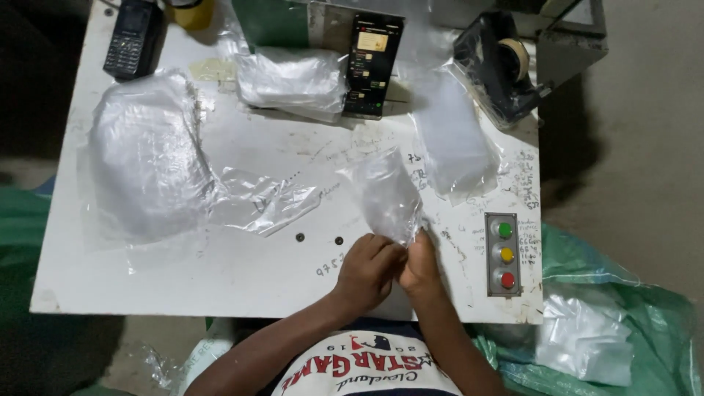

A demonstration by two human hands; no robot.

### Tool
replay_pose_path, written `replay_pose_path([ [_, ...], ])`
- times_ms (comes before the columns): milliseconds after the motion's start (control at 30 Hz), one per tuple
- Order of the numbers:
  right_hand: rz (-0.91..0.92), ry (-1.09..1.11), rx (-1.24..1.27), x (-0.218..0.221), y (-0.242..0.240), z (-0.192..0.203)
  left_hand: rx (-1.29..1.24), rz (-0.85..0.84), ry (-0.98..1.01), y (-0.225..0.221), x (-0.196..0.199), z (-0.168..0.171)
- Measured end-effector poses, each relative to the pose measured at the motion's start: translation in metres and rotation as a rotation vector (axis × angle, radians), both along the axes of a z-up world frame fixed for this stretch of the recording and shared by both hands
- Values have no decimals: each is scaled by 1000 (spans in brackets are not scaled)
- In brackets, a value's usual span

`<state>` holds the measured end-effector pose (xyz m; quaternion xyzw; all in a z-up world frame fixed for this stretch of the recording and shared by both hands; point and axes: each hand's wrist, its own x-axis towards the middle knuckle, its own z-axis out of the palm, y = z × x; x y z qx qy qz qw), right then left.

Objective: Manually organizing and packaging small plastic bags by folding and stacking them on a workbench.

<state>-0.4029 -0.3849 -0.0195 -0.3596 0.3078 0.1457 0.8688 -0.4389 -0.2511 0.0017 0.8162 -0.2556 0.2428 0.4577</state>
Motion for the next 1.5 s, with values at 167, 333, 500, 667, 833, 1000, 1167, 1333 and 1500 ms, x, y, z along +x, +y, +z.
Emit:
replay_pose_path([
  [167, 253, -273, -115, 5, 16, 12, 90, -9, 50, 30, 3, -16],
  [333, 328, -526, -425, -8, -6, 30, 183, -71, 305, 71, -6, 17],
  [500, 282, -765, -1503, -9, 5, 78, 247, 13, 253, 81, -4, 7],
  [667, 1104, -1034, -1870, 0, 55, 58, 597, 183, 246, 85, 37, -15],
  [833, 1232, -1071, -1904, 39, 40, 49, 517, 228, 206, 76, 73, -27],
  [1000, 607, -734, -873, 67, -31, 57, 342, -59, 46, 53, 73, -76],
  [1167, 726, -631, -939, 23, -20, 108, -80, -332, 313, 45, 47, 23],
  [1333, 728, -356, -810, -32, -59, 4, -783, -237, 960, 49, 28, 34],
  [1500, 509, -286, -1117, -36, -29, 53, -349, 244, 769, 69, -3, 0],
])
